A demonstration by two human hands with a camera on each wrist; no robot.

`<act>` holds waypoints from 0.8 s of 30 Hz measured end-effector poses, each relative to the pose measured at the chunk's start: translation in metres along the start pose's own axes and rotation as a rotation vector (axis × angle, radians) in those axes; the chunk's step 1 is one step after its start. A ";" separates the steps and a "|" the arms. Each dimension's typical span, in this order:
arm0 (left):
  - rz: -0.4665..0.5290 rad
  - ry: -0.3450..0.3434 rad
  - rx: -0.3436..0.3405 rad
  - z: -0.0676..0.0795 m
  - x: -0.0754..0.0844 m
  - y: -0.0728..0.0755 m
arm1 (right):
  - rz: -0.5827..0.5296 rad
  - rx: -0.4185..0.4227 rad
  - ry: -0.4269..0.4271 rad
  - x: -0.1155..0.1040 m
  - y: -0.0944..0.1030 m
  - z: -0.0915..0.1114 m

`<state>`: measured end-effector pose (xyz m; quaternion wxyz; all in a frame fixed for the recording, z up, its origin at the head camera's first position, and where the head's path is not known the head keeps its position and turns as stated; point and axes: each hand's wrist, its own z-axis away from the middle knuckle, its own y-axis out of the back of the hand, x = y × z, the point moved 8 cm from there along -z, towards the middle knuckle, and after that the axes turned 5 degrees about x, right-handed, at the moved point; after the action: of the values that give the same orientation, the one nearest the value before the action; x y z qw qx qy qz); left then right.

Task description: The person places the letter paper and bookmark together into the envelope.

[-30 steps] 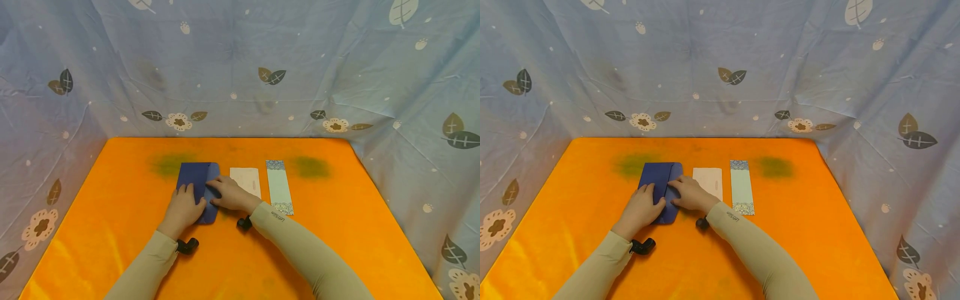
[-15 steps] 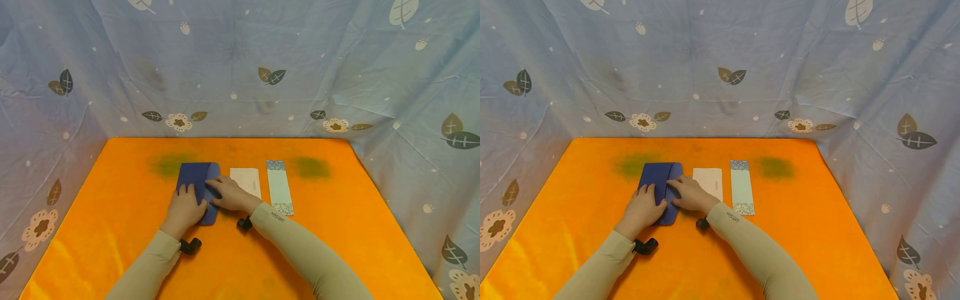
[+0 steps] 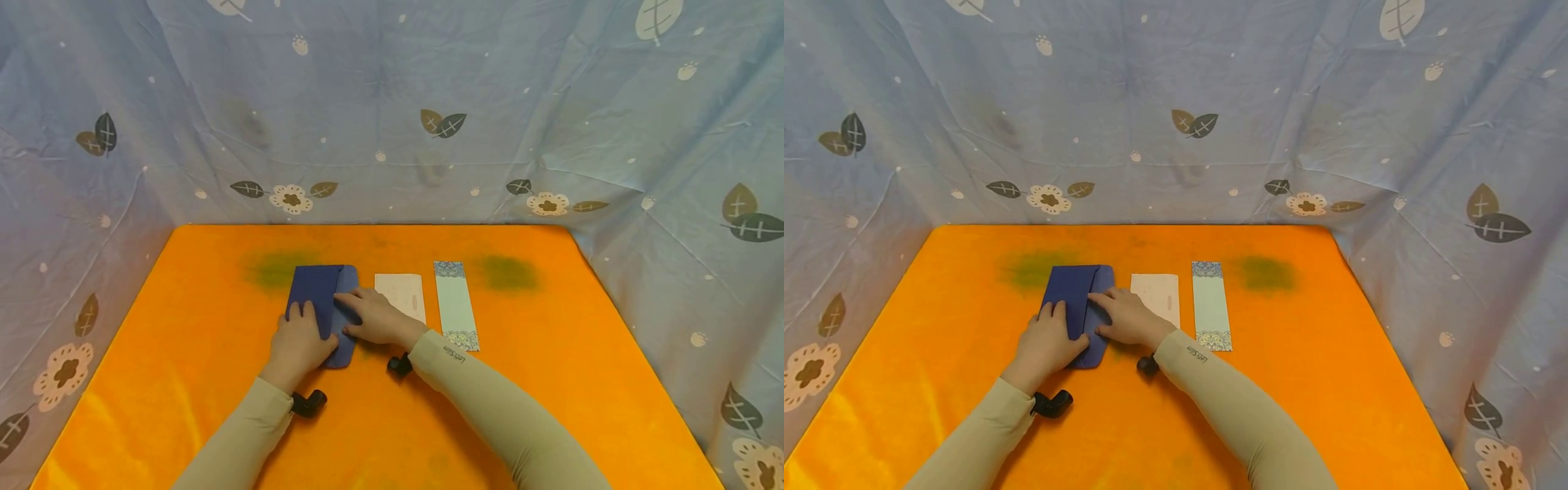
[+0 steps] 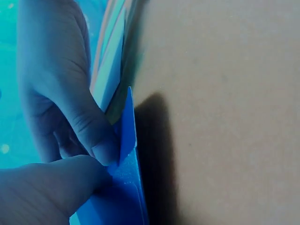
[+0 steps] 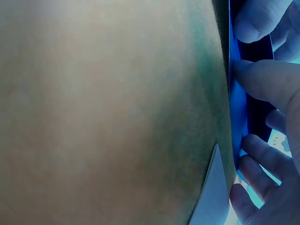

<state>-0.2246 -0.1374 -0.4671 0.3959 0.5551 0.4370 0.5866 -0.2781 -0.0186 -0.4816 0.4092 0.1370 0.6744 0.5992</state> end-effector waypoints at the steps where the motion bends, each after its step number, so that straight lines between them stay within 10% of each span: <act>1: 0.005 0.000 0.005 0.000 0.000 0.001 | 0.001 0.001 -0.001 0.000 0.000 0.000; 13: 0.016 -0.002 0.032 0.000 -0.002 0.001 | -0.024 0.082 -0.015 0.011 0.021 0.014; 24: 0.034 -0.011 0.024 0.002 -0.002 0.001 | -0.097 0.166 -0.193 0.074 0.050 0.038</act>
<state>-0.2227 -0.1396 -0.4668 0.3817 0.5703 0.4322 0.5850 -0.3127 0.0699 -0.4627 0.4879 0.1948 0.6850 0.5048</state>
